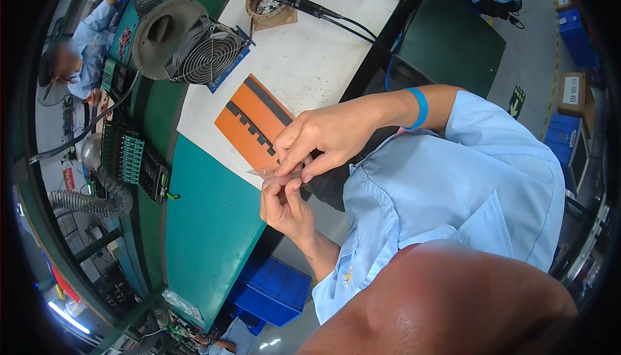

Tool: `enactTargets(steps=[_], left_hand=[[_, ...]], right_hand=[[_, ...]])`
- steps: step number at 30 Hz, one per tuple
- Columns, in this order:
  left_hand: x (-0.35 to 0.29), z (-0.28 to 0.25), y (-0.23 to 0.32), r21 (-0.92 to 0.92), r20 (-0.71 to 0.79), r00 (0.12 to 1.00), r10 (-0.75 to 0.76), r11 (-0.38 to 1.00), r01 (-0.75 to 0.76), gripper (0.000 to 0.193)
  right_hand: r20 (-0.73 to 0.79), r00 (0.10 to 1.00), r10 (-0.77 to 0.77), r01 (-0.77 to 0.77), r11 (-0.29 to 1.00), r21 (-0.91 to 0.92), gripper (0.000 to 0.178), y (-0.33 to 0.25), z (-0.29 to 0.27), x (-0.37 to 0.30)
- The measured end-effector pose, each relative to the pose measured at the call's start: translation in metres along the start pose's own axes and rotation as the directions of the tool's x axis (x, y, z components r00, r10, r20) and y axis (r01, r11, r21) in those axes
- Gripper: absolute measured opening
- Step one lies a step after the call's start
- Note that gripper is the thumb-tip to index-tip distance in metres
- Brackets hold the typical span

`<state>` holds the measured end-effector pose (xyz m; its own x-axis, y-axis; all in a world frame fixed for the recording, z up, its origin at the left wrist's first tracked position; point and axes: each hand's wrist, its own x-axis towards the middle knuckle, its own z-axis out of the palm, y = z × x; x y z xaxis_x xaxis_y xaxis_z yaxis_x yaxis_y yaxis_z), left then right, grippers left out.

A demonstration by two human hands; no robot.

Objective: Assembling electronic components using pliers at a manual station.

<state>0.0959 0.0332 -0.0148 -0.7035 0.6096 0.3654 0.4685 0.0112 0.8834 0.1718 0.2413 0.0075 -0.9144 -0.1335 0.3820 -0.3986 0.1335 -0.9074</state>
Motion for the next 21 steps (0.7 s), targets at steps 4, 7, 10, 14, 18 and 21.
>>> enactTargets(steps=[4, 7, 10, 14, 18, 21], left_hand=[[0.001, 0.003, 0.004, 0.015, -0.01, 1.0, -0.002, 1.0, 0.002, 0.012], [0.002, 0.004, 0.005, 0.098, 0.045, 0.998, 0.049, 0.994, -0.053, 0.013], [0.003, 0.005, 0.007, 0.15, 0.058, 0.996, 0.073, 0.985, -0.081, 0.013], [0.006, 0.01, 0.01, 0.218, 0.045, 0.995, 0.091, 0.971, -0.098, 0.012], [0.011, 0.013, 0.01, 0.403, 0.059, 0.971, 0.23, 0.885, -0.234, 0.012], [0.01, 0.016, 0.008, 0.365, 0.035, 0.975, 0.218, 0.906, -0.216, 0.011]], right_hand=[[0.008, 1.0, 0.024, -0.024, 0.996, 0.084, 0.024, 0.0, -0.005, -0.002], [0.01, 1.0, 0.005, -0.006, 0.994, 0.109, 0.025, 0.008, -0.006, -0.003], [-0.004, 1.0, -0.011, 0.011, 0.995, 0.095, 0.025, 0.01, -0.005, -0.004], [-0.051, 0.998, -0.03, 0.031, 0.999, 0.028, 0.025, 0.01, 0.001, -0.005], [-0.16, 0.97, -0.185, 0.137, 0.952, -0.272, 0.024, 0.015, 0.012, -0.006], [-0.2, 0.951, -0.237, 0.149, 0.915, -0.374, 0.023, 0.014, 0.012, -0.007]])
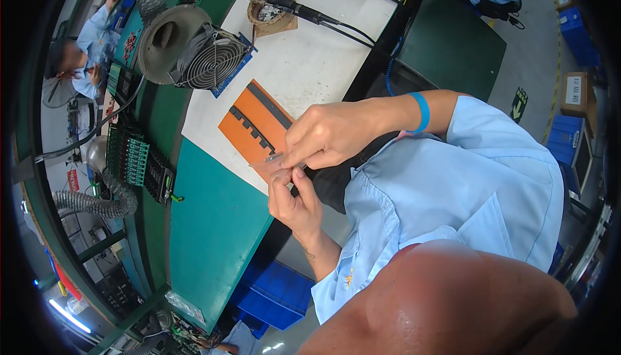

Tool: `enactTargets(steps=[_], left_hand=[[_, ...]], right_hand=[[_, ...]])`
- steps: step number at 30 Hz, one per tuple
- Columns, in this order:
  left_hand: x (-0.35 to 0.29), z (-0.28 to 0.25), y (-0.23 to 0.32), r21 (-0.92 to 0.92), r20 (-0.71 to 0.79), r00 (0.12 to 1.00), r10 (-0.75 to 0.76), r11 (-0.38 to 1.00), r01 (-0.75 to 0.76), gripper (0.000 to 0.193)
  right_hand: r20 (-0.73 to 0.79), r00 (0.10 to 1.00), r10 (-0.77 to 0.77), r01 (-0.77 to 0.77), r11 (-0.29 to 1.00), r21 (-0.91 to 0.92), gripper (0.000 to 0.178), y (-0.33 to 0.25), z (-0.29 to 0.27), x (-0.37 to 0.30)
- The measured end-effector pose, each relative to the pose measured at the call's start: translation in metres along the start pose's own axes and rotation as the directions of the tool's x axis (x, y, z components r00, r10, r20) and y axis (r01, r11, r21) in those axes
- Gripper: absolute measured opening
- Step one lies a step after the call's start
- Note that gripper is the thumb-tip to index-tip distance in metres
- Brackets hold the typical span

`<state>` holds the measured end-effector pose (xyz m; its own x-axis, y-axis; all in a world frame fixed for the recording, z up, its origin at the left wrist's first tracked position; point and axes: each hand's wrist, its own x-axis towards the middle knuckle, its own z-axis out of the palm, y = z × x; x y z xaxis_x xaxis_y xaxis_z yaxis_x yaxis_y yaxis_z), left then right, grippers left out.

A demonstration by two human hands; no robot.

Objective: Assembling electronic components using pliers at a manual station.

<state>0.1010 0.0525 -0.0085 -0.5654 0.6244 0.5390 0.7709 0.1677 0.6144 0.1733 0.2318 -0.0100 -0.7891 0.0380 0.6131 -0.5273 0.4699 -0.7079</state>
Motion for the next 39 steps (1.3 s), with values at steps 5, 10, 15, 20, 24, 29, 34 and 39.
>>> enactTargets(steps=[5, 10, 15, 20, 24, 29, 34, 39], left_hand=[[0.012, 0.005, 0.01, 0.091, 0.017, 0.998, -0.054, 0.995, 0.052, 0.01], [0.033, 0.011, 0.019, 0.177, -0.023, 0.997, -0.079, 0.981, 0.082, 0.014], [0.027, 0.001, 0.005, -0.066, -0.126, 0.972, -0.199, 0.979, 0.192, 0.019], [0.014, 0.004, -0.002, -0.372, -0.17, 0.925, -0.34, 0.891, 0.26, 0.018], [0.009, 0.007, 0.002, -0.435, -0.2, 0.901, -0.385, 0.859, 0.27, 0.017], [0.006, 0.01, 0.009, -0.411, -0.175, 0.906, -0.385, 0.865, 0.288, 0.016], [0.004, 0.01, 0.01, -0.399, -0.137, 0.906, -0.401, 0.859, 0.32, 0.017], [0.006, 0.009, 0.006, -0.41, -0.088, 0.934, -0.345, 0.868, 0.282, 0.019]], right_hand=[[-0.149, 0.985, -0.083, 0.04, 0.961, -0.275, 0.022, 0.005, -0.004, -0.002], [-0.258, 0.949, -0.182, 0.078, 0.927, -0.368, 0.019, -0.001, -0.029, -0.006], [-0.495, 0.832, -0.249, -0.112, 0.8, -0.589, 0.035, -0.011, -0.122, -0.033], [-0.859, 0.495, -0.129, -0.737, 0.46, -0.495, 0.025, 0.07, -0.248, -0.134], [-0.789, 0.608, 0.09, -0.785, 0.216, -0.58, 0.017, 0.11, -0.275, -0.146], [-0.855, 0.449, 0.259, -0.887, 0.244, -0.392, 0.014, 0.116, -0.274, -0.123], [-0.821, 0.569, 0.056, -0.781, 0.349, -0.518, 0.014, 0.108, -0.268, -0.122], [-0.747, 0.659, 0.084, -0.735, 0.28, -0.617, 0.028, 0.069, -0.255, -0.117]])
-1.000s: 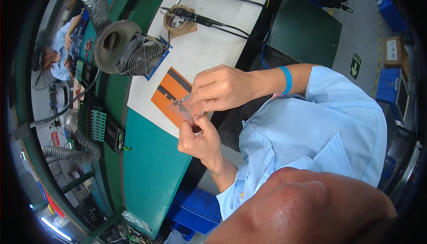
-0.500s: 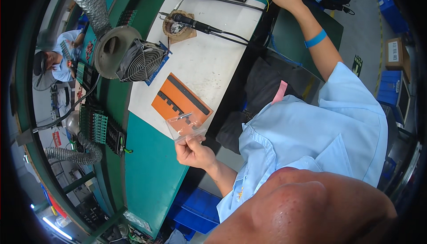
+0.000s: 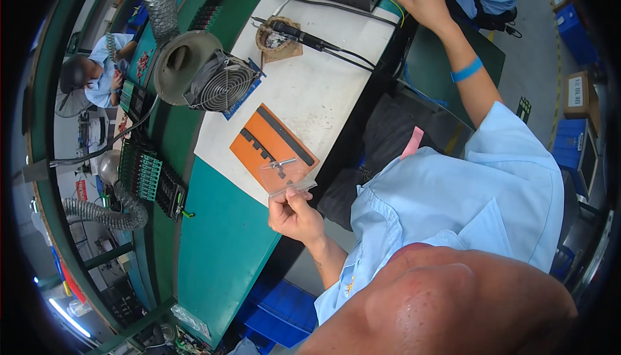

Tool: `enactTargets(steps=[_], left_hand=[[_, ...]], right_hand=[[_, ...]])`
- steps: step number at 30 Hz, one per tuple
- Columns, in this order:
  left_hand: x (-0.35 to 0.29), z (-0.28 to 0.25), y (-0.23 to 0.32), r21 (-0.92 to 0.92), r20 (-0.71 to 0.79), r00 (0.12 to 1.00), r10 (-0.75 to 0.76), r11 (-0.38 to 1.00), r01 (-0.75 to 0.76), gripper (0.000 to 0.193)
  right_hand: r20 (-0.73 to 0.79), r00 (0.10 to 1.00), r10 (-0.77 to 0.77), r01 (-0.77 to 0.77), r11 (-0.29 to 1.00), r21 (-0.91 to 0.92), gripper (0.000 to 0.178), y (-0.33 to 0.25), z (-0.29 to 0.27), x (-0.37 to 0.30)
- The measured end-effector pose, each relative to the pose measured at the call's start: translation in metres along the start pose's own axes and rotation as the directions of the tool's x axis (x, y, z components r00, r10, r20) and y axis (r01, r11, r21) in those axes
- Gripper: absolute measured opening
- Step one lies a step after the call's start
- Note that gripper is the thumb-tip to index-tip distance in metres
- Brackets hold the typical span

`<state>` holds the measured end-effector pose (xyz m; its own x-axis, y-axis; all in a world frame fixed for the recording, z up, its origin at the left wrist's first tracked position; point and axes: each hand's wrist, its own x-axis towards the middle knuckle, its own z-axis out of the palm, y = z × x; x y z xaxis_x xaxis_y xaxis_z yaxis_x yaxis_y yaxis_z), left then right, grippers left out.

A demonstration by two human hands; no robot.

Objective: Assembling electronic components using pliers at a manual station.

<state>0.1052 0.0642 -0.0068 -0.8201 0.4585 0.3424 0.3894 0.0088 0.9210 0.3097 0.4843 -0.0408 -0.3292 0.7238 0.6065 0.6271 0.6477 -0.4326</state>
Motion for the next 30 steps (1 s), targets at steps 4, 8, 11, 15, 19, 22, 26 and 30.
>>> enactTargets(steps=[4, 8, 11, 15, 19, 22, 26, 30], left_hand=[[-0.002, -0.002, 0.001, -0.102, -0.014, 0.999, -0.037, 0.994, 0.035, 0.019], [0.001, 0.009, 0.001, -0.106, 0.062, 0.997, -0.033, 0.994, 0.04, 0.019], [0.002, 0.001, 0.003, -0.122, 0.081, 0.996, -0.039, 0.991, 0.049, 0.018], [-0.001, -0.023, -0.005, 0.006, 0.11, 0.992, -0.063, 0.998, 0.062, 0.014], [0.004, -0.046, 0.012, 0.167, 0.1, 0.994, -0.041, 0.986, 0.024, 0.01], [0.001, -0.055, 0.016, 0.215, 0.017, 0.998, -0.065, 0.975, 0.06, 0.018], [0.0, -0.057, -0.004, 0.133, -0.072, 0.997, -0.002, 0.991, 0.011, 0.015], [0.008, -0.059, -0.032, 0.117, -0.307, 0.951, 0.042, 0.993, -0.006, 0.057]], right_hand=[[-0.069, 0.99, -0.121, 0.139, 0.898, 0.419, 0.03, -0.12, -0.048, -0.032], [0.192, 0.75, -0.633, 0.085, 0.381, 0.921, 0.026, -0.215, -0.029, -0.084], [0.094, 0.697, -0.711, 0.146, 0.269, 0.952, 0.036, -0.255, -0.004, -0.098], [0.328, 0.466, -0.822, -0.242, 0.238, 0.941, 0.03, -0.274, 0.019, -0.095], [0.397, 0.436, -0.808, -0.296, 0.288, 0.911, 0.029, -0.3, 0.02, -0.095], [0.376, 0.563, -0.736, -0.116, 0.38, 0.918, 0.019, -0.313, 0.028, -0.113], [0.089, 0.609, -0.788, 0.238, 0.288, 0.927, 0.016, -0.333, 0.045, -0.112], [0.449, 0.681, -0.579, -0.346, 0.285, 0.894, 0.033, -0.337, 0.05, -0.1]])
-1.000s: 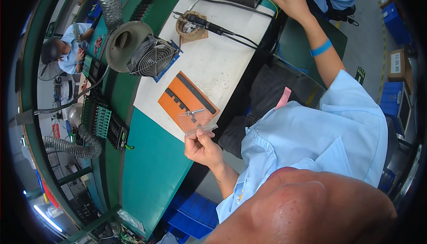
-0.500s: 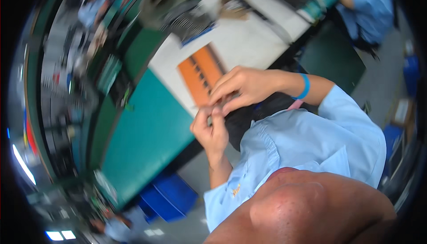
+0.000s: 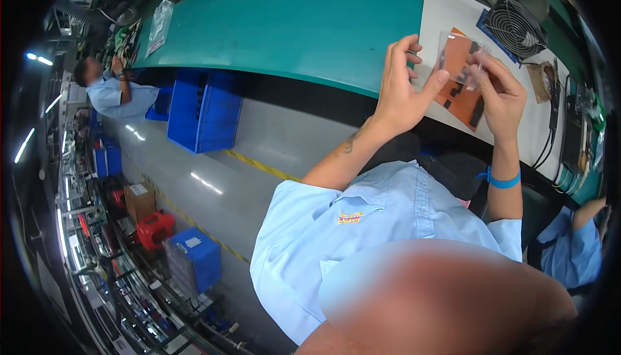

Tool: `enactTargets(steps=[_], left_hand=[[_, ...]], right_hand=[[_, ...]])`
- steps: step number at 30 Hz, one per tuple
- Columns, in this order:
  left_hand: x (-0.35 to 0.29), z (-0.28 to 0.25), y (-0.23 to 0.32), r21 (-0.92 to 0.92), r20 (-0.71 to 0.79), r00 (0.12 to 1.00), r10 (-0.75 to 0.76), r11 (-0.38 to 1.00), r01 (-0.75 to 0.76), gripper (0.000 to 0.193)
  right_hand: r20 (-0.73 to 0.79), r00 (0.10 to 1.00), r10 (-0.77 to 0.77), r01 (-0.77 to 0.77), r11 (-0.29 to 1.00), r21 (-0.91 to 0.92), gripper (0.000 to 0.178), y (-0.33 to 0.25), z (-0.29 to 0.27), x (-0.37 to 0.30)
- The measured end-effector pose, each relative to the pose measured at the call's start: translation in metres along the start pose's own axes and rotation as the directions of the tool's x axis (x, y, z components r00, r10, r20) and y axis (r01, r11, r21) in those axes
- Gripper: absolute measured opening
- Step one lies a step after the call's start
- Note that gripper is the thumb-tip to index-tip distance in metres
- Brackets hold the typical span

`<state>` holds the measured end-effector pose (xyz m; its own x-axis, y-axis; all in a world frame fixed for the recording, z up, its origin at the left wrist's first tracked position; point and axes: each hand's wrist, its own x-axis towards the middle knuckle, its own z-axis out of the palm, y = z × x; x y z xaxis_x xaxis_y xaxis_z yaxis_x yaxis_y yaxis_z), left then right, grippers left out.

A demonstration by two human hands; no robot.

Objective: Assembling electronic components using pliers at a manual station.

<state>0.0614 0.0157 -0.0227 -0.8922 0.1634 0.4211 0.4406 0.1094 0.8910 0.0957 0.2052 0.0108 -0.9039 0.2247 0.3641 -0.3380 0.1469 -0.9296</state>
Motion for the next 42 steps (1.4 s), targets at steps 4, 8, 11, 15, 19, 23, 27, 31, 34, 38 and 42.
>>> enactTargets(steps=[4, 8, 11, 15, 19, 23, 27, 31, 34, 38, 42], left_hand=[[0.003, -0.001, -0.005, -0.516, 0.226, 0.944, -0.242, 0.792, 0.327, 0.044], [0.01, -0.001, -0.012, -0.51, 0.22, 0.952, -0.215, 0.806, 0.3, 0.031], [0.016, 0.0, -0.002, -0.475, 0.228, 0.96, -0.165, 0.841, 0.258, 0.03], [0.021, 0.004, 0.005, -0.447, 0.22, 0.966, -0.134, 0.867, 0.222, 0.029], [0.023, 0.006, 0.004, -0.483, 0.252, 0.95, -0.185, 0.826, 0.29, 0.028], [0.021, 0.006, -0.006, -0.448, 0.224, 0.944, -0.244, 0.834, 0.322, 0.027], [0.021, 0.007, -0.011, -0.441, 0.252, 0.924, -0.287, 0.816, 0.374, 0.027], [0.02, 0.012, -0.008, -0.447, 0.244, 0.922, -0.3, 0.809, 0.381, 0.026], [0.02, 0.013, -0.007, -0.459, 0.224, 0.928, -0.297, 0.808, 0.369, 0.026], [0.026, -0.01, -0.031, -0.556, 0.019, 0.95, -0.312, 0.787, 0.269, 0.022], [0.031, -0.022, -0.046, -0.522, -0.02, 0.936, -0.351, 0.802, 0.29, 0.018]], right_hand=[[0.086, 0.992, 0.095, -0.095, 0.995, -0.008, 0.039, 0.015, -0.002, 0.007], [0.111, 0.994, 0.016, -0.036, 0.983, 0.18, 0.04, 0.03, 0.003, 0.012], [0.096, 0.989, 0.114, -0.136, 0.952, 0.273, 0.04, 0.035, 0.003, 0.011], [0.105, 0.975, 0.198, -0.223, 0.899, 0.377, 0.038, 0.039, 0.003, 0.01], [0.081, 0.975, 0.205, -0.22, 0.907, 0.359, 0.035, 0.039, 0.001, 0.004], [0.208, 0.966, 0.156, -0.16, 0.987, 0.0, 0.03, 0.032, -0.009, 0.001], [0.207, 0.978, -0.011, 0.02, 0.999, -0.043, 0.022, 0.039, -0.01, 0.0], [0.176, 0.984, -0.03, 0.051, 0.992, -0.119, 0.016, 0.032, -0.011, -0.002], [0.103, 0.992, -0.068, 0.083, 0.986, -0.142, 0.01, 0.024, -0.012, -0.006], [-0.125, 0.969, -0.212, 0.166, 0.937, -0.308, 0.01, 0.028, -0.039, -0.017], [-0.164, 0.971, -0.176, 0.028, 0.761, -0.649, 0.017, 0.056, -0.084, -0.033]])
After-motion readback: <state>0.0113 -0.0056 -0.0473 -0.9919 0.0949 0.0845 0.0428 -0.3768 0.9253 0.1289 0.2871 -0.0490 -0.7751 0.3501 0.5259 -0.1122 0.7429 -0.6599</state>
